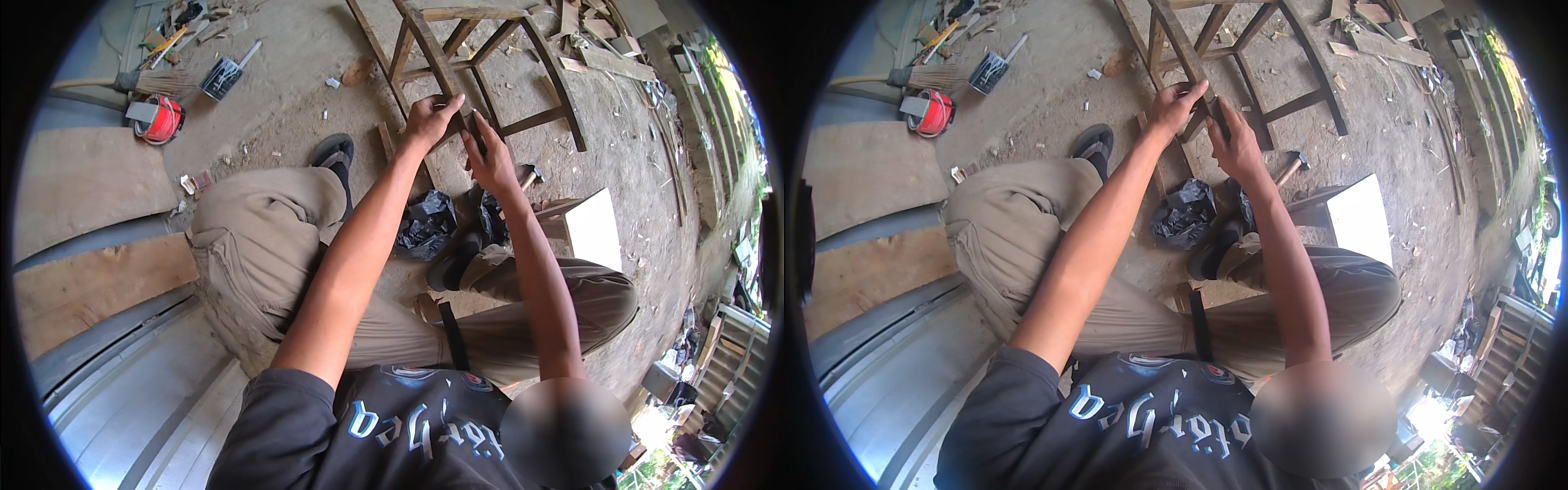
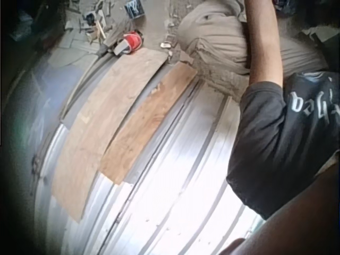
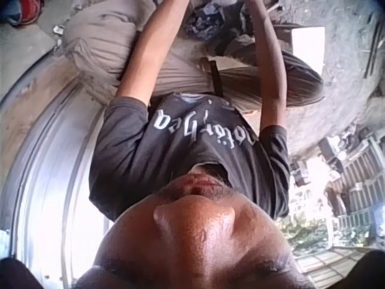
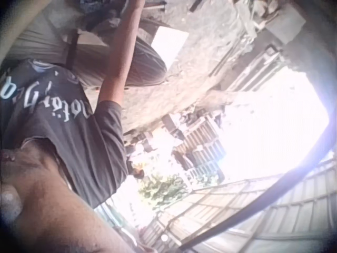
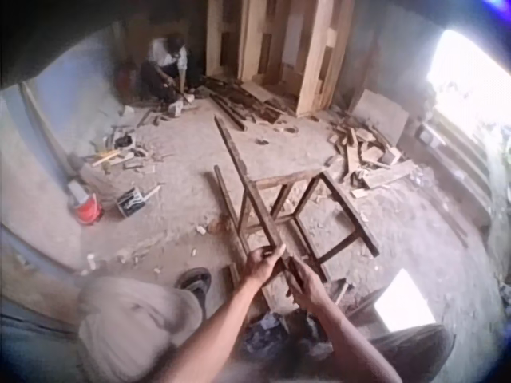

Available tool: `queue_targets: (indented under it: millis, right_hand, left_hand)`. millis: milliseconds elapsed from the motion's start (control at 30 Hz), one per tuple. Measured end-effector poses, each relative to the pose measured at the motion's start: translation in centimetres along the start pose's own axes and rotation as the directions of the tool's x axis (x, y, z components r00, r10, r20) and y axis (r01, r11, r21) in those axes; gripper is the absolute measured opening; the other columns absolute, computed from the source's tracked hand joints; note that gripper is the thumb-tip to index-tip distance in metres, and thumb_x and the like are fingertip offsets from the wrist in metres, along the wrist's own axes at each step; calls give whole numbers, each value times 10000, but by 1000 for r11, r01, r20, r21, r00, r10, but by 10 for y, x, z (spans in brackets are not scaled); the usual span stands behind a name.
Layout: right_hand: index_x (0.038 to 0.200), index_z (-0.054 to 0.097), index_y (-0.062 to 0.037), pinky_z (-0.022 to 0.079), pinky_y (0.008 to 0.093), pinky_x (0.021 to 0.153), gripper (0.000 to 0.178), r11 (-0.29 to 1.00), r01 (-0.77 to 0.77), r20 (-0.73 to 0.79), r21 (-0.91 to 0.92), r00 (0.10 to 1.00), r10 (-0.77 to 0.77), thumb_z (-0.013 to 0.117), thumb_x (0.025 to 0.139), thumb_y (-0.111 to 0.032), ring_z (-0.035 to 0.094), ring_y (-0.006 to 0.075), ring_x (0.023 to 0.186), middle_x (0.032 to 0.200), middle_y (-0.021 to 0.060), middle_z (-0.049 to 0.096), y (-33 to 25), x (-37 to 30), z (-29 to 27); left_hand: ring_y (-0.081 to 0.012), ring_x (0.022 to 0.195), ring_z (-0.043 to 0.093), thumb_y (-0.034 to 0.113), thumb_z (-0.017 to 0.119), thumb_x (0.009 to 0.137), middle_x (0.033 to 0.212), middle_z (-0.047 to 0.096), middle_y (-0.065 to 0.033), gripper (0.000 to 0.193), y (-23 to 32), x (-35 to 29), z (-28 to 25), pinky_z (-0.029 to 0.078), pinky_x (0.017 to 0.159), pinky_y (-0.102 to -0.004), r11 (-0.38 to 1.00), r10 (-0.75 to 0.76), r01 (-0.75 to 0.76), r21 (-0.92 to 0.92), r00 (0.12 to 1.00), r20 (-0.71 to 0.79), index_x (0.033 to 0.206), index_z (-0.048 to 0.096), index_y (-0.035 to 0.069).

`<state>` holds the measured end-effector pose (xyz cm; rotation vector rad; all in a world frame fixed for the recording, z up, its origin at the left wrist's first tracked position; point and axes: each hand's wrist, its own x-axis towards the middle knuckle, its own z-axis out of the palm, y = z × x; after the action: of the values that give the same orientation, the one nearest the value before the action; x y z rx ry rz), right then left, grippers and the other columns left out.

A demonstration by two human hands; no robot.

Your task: The person assembles a wooden chair frame by hand, aligning legs and crossbars, then uses a hammer to drive nails into the joints. The person repeatedly adjusts the frame and hammers multiple nails to secure the structure.

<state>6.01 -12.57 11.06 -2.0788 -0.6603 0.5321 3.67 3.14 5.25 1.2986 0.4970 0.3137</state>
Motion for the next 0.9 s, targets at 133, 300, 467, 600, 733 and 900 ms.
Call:
queue_targets:
  millis: [133, 300, 467, 600, 733, 900]
  right_hand:
    - [1320, 482, 41, 504, 433, 828, 445, 941, 306, -118, -146, 939, -324, 590, 940, -164, 626, 441, 978, 1072, 300, 621, 26, 10, 13]
    - [1298, 485, 63, 490, 461, 860, 436, 934, 318, -139, -163, 930, -341, 586, 931, -151, 596, 483, 1022, 1086, 321, 610, 28, 8, 14]
    - [1289, 485, 70, 484, 471, 889, 439, 938, 292, -125, -189, 940, -318, 593, 923, -147, 589, 481, 1050, 1117, 324, 607, 26, 8, 14]
    - [1281, 483, 81, 480, 471, 906, 445, 908, 329, -134, -260, 919, -371, 601, 918, -147, 581, 478, 1077, 1139, 325, 603, 23, 8, 15]
    - [1272, 483, 87, 478, 472, 911, 446, 931, 288, -117, -224, 940, -319, 603, 915, -153, 579, 479, 1080, 1140, 325, 603, 28, 8, 13]
    - [1258, 483, 87, 477, 480, 903, 447, 924, 294, -110, -243, 938, -327, 606, 910, -165, 578, 491, 1061, 1122, 330, 603, 22, 7, 12]
  left_hand:
    - [-115, 999, 612, 114, 611, 841, 1119, 658, -62, 355, -38, 7, -25, 488, 873, -260, 939, 51, 18, -344, 980, 190, 1174, 617, -7]
    - [-139, 1025, 655, 167, 676, 846, 1081, 708, -112, 351, -39, -9, -12, 521, 820, -308, 937, 234, -285, 203, 942, 241, 1172, 648, 39]
    - [-139, 842, 711, 234, 677, 838, 888, 728, -142, 267, -29, -15, -8, 536, 687, -326, 860, 291, -326, 393, 945, 146, 1063, 709, 94]
    - [-141, 821, 713, 254, 670, 829, 871, 717, -153, 254, -25, -18, -9, 529, 672, -327, 855, 262, -279, 438, 960, 99, 1031, 719, 106]
    - [-145, 825, 711, 224, 677, 829, 887, 728, -142, 241, -16, -20, -6, 534, 685, -321, 883, 229, -261, 391, 965, 128, 1021, 721, 85]
    - [-139, 849, 705, 174, 687, 825, 911, 741, -121, 244, -34, -6, -8, 543, 715, -311, 903, 261, -297, 311, 953, 152, 1041, 722, 65]
